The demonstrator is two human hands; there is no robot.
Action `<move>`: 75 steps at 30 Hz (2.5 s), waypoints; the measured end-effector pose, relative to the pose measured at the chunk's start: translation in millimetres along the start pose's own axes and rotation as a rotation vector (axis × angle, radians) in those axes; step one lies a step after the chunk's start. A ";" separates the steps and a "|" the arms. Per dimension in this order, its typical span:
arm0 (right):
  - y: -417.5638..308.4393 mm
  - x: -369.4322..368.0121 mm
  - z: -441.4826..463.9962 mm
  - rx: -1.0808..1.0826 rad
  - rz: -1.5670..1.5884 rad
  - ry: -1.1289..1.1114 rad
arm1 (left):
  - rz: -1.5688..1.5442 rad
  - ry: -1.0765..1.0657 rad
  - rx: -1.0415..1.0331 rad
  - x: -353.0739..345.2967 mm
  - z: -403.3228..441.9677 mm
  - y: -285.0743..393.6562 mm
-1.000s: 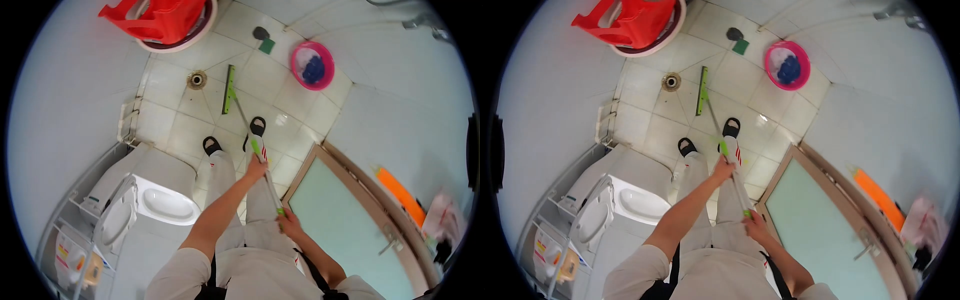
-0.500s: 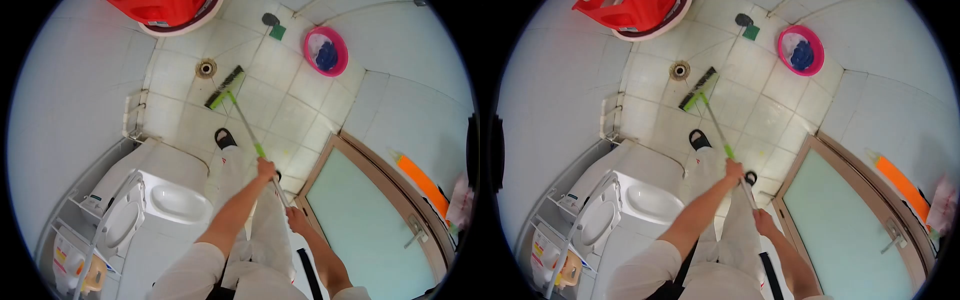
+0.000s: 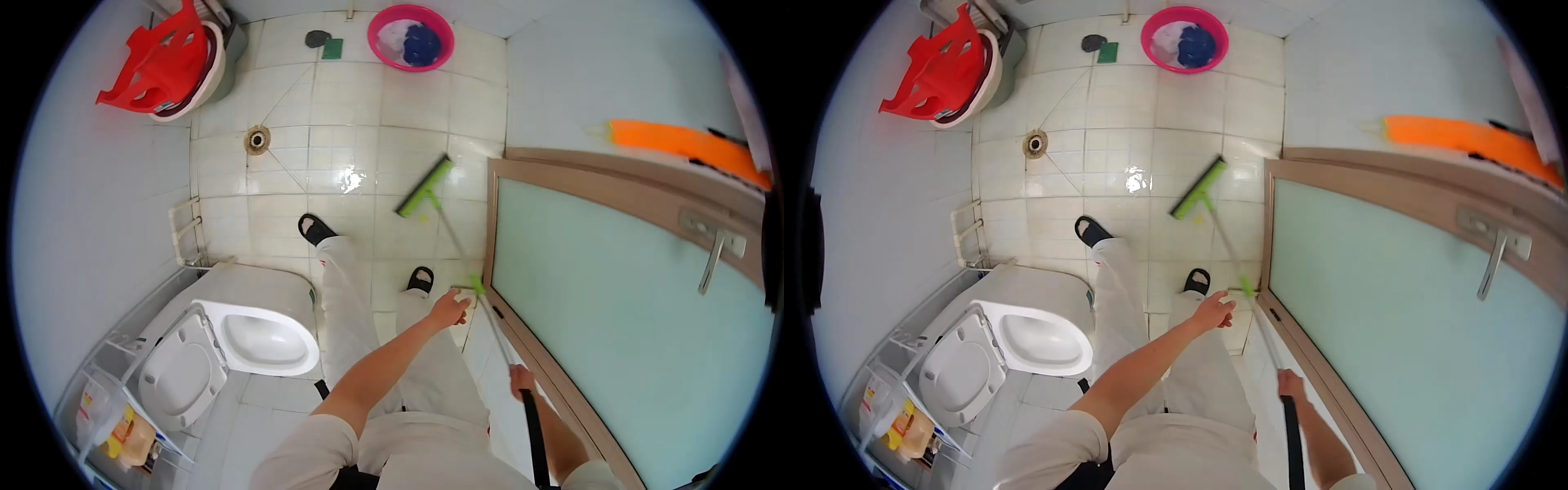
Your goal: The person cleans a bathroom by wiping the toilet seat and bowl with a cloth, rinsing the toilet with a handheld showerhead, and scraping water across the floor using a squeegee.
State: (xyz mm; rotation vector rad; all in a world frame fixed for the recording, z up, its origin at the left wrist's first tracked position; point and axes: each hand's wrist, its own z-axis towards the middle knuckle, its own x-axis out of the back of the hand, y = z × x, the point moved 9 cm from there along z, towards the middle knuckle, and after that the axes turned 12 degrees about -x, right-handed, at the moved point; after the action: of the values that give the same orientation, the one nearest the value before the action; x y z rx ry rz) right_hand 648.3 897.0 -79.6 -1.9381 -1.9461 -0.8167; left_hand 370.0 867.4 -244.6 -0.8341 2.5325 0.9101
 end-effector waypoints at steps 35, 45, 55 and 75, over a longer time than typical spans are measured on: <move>120.8 -31.8 62.9 0.030 -0.153 -0.116 | -0.098 0.534 0.043 40.1 -58.2 -119.8; -233.3 -60.8 67.1 0.367 -0.122 -0.113 | -0.043 0.687 -0.158 86.4 -130.3 -82.5; 133.3 -51.4 89.8 0.252 -0.309 -0.110 | -0.221 0.754 -0.182 98.6 -145.7 -153.2; -357.3 -58.2 -155.7 0.809 -0.337 -0.179 | -0.979 0.591 -0.247 158.4 -205.2 -54.9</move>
State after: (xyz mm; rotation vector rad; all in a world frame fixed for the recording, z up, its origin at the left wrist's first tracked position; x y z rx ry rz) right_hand 272.2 781.6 -57.2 -1.2453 -2.2451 0.1187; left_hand 260.4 631.8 -192.5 -2.3911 1.9238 0.6690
